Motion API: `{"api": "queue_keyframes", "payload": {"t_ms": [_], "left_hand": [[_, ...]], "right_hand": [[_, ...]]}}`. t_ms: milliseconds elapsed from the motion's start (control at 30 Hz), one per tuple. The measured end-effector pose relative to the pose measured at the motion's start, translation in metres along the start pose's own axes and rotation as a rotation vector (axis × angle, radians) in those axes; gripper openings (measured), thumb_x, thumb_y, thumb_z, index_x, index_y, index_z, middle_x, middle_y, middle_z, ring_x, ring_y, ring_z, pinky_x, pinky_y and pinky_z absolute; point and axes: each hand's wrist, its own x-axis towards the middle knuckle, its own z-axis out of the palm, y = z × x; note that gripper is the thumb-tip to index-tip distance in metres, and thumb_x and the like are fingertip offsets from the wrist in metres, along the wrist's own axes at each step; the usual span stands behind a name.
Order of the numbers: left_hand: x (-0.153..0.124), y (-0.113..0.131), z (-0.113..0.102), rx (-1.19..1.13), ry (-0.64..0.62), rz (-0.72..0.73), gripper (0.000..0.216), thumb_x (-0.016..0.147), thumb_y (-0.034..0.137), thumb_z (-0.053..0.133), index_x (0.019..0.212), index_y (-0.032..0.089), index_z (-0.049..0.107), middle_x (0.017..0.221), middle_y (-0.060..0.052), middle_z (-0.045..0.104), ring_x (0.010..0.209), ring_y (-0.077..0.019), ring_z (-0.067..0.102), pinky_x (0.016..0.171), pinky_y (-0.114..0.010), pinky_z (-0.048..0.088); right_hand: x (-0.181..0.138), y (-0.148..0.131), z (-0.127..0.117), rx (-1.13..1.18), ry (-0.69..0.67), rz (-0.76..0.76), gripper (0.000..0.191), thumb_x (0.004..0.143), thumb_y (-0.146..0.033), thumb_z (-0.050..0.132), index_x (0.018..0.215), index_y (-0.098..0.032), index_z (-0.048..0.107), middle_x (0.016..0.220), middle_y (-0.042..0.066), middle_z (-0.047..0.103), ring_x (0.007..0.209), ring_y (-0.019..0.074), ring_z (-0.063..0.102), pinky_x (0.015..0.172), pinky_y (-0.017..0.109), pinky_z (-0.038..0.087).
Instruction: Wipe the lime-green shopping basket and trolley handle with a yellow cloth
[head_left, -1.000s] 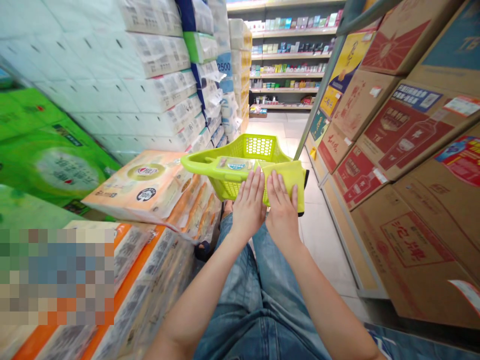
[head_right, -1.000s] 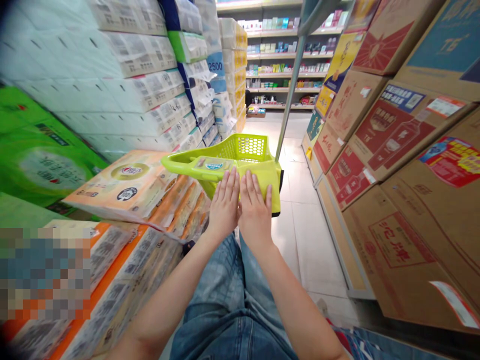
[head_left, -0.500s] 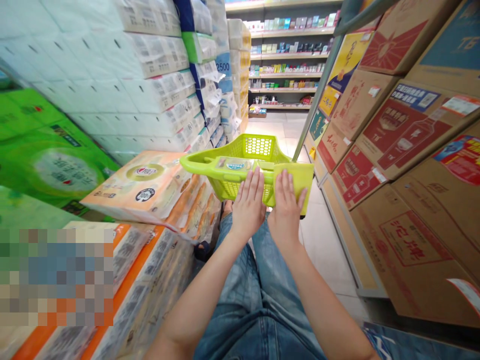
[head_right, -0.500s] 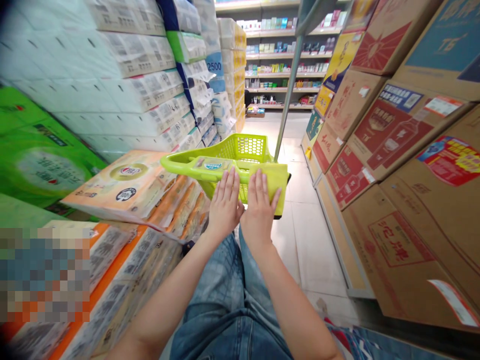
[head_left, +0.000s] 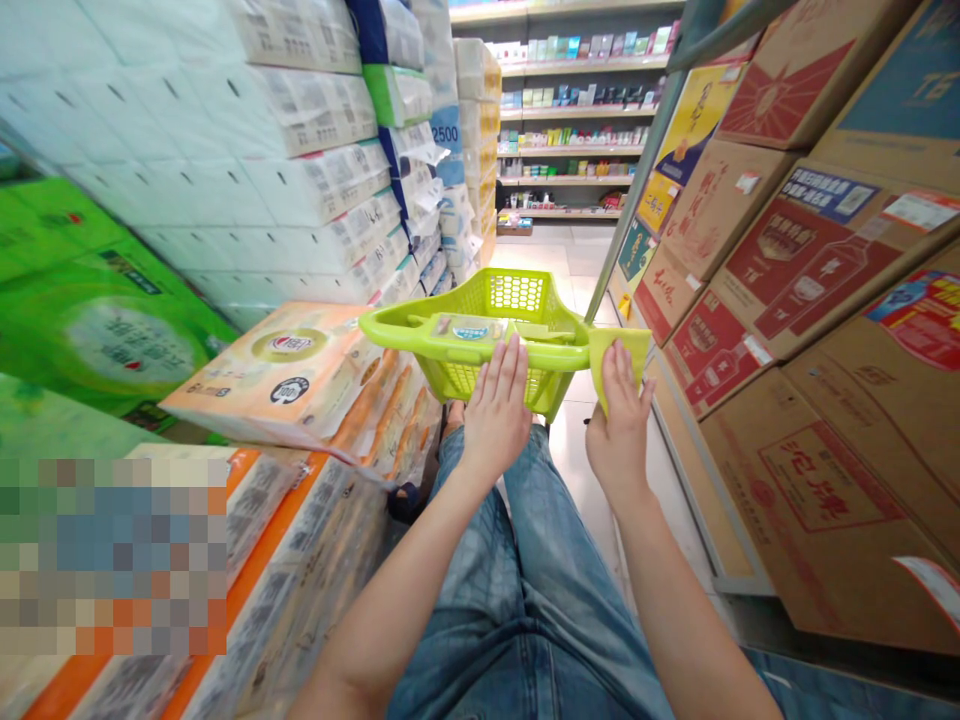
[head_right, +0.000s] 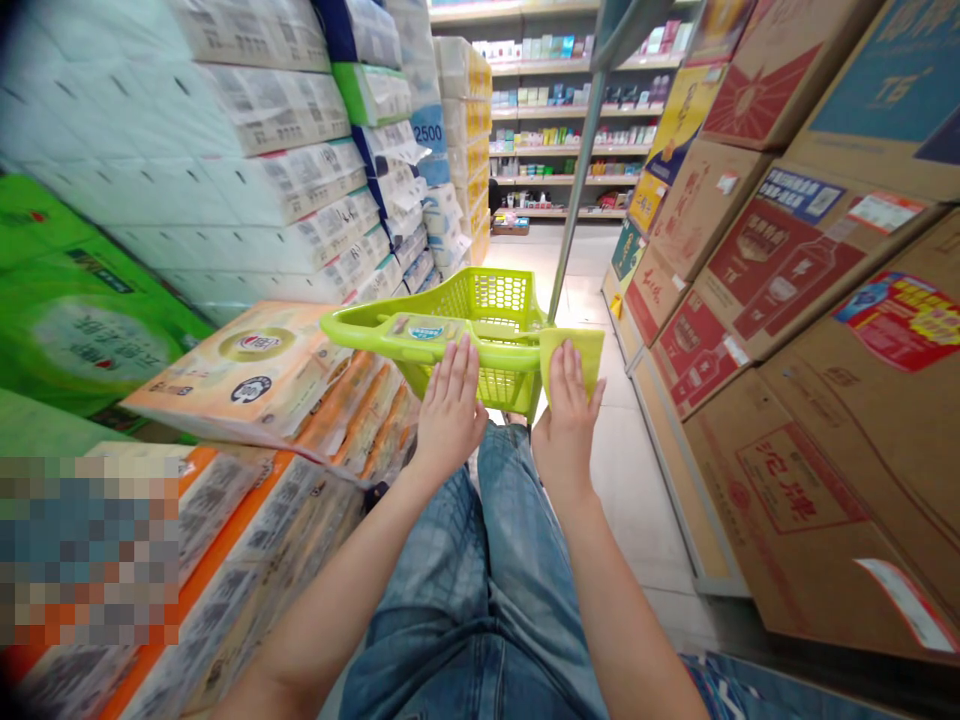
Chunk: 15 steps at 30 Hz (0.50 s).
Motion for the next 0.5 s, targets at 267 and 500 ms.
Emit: {"api": "queue_keyframes", "payload": {"t_ms": [267,500], "left_hand": [[-0.001,-0.002,0.002,0.015,0.004,-0.001,0.076,0.086,0.014,0.041,0.156,0.006,0.011,0.164,-0.014,0.02,0.154,-0.0228,0.008,0.122,-0.044,0.025],[-0.001,-0.005,0.003,-0.006,0.011,0.011,0.071,0.089,0.014,0.038,0.155,0.008,0.015,0.163,-0.015,0.025,0.153,-0.0232,0.011,0.122,-0.045,0.026]], "right_hand": [[0.001,-0.045,0.017,0.043,-0.017,-0.005,0.081,0.079,-0.003,0.032,0.157,-0.019,0.019,0.16,0.012,0.031,0.151,0.02,0.021,0.121,0.058,0.01],[-0.005,-0.061,0.018,0.017,-0.139,-0.131,0.076,0.083,-0.004,0.033,0.156,-0.018,0.021,0.159,0.011,0.034,0.15,0.0182,0.023,0.122,0.056,0.009]]}}
